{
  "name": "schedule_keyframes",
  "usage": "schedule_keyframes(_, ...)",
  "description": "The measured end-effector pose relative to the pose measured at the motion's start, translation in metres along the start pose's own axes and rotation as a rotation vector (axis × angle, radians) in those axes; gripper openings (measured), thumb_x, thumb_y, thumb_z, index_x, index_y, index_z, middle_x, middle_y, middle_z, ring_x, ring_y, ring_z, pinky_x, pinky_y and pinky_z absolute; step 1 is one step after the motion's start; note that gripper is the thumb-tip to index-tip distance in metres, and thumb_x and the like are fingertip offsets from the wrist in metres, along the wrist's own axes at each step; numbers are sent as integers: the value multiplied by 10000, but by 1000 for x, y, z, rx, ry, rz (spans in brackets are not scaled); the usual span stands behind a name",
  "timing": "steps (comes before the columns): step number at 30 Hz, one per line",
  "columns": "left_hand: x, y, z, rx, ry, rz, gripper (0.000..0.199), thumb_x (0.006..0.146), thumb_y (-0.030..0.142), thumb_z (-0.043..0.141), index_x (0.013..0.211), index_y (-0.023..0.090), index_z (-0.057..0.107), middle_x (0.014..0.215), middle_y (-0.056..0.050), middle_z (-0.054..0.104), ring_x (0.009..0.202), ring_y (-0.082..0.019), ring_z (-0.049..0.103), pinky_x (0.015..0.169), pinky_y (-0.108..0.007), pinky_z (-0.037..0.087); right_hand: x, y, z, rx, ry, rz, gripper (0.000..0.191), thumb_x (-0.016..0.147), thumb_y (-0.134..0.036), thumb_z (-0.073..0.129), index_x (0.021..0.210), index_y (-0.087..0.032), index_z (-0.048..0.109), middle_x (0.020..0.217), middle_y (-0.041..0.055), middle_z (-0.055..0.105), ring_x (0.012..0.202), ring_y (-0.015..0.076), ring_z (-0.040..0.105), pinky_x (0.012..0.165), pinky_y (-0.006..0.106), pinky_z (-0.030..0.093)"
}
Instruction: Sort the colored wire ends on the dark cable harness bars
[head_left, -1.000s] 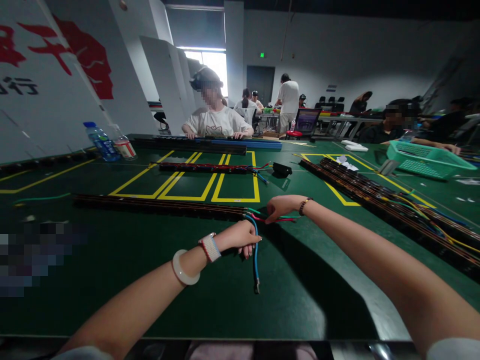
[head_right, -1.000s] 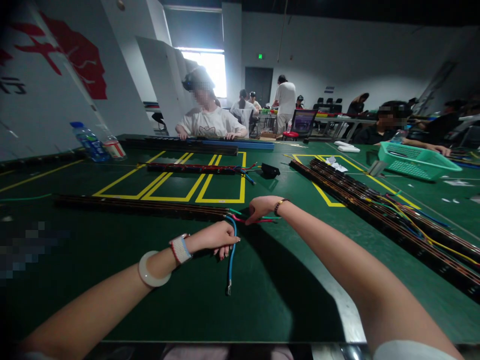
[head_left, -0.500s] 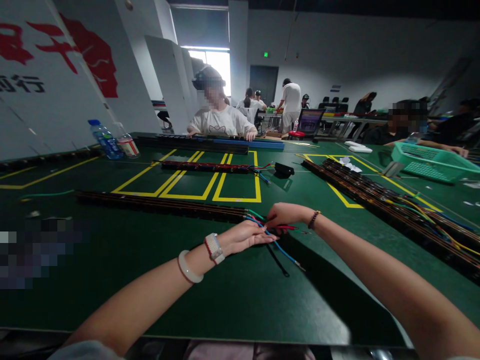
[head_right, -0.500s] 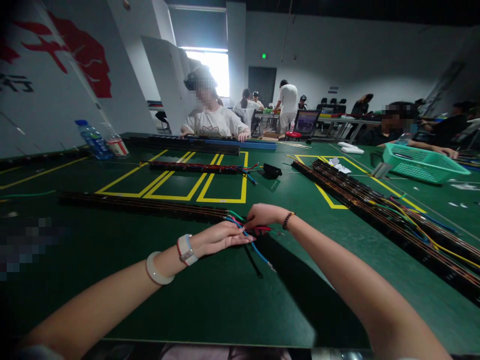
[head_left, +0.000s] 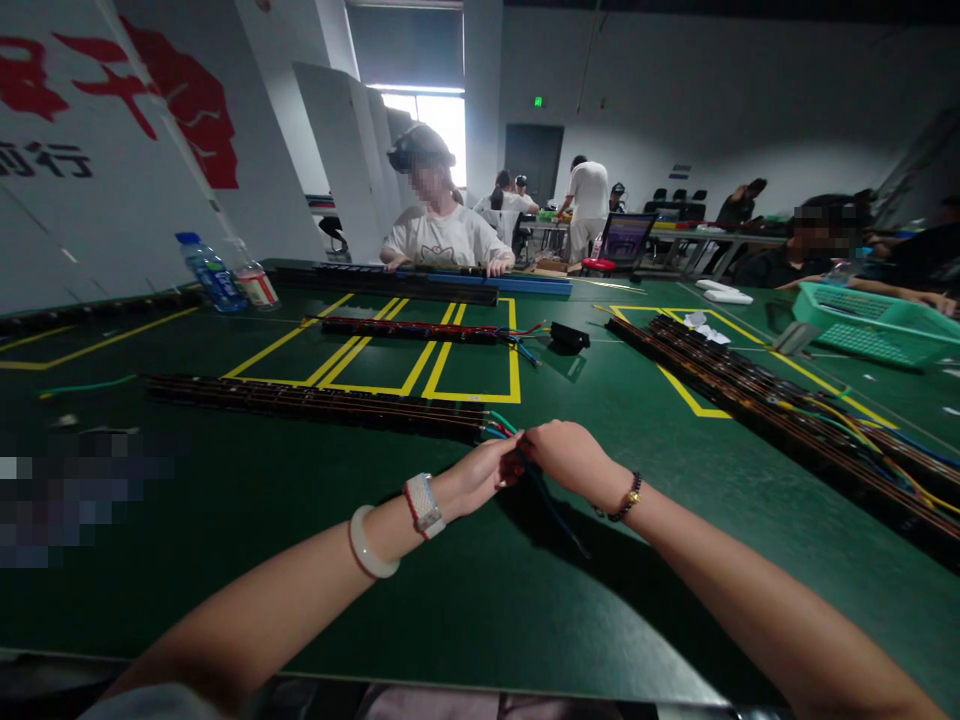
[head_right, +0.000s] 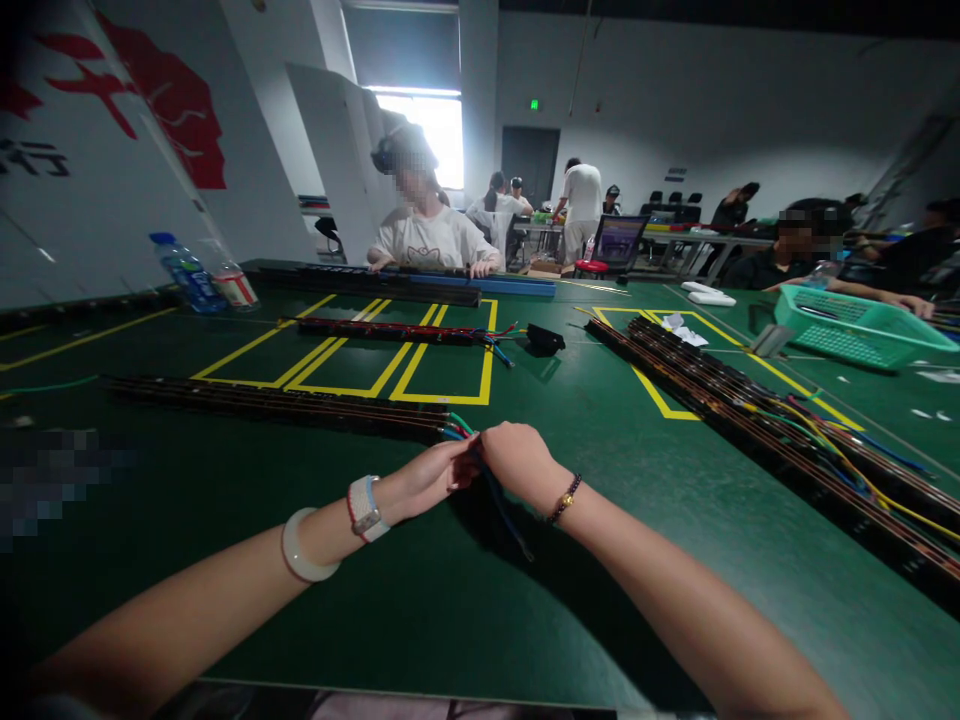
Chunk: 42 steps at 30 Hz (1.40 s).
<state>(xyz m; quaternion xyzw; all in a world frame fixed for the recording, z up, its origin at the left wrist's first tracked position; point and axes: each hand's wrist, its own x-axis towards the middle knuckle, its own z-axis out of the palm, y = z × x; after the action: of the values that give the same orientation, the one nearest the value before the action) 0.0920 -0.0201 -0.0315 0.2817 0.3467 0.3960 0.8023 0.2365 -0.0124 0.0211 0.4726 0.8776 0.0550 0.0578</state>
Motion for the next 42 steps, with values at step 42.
schedule_keyframes(42, -1, -12, 10, -13, -25, 61, 171, 890, 171, 544, 840, 63, 666, 826, -114, 703, 745, -127, 653, 807, -257, 495, 15, 69, -1, 442, -254, -336, 293, 845, -244, 522, 1101, -183, 651, 819, 15, 682, 648, 117, 558, 569, 210, 369)
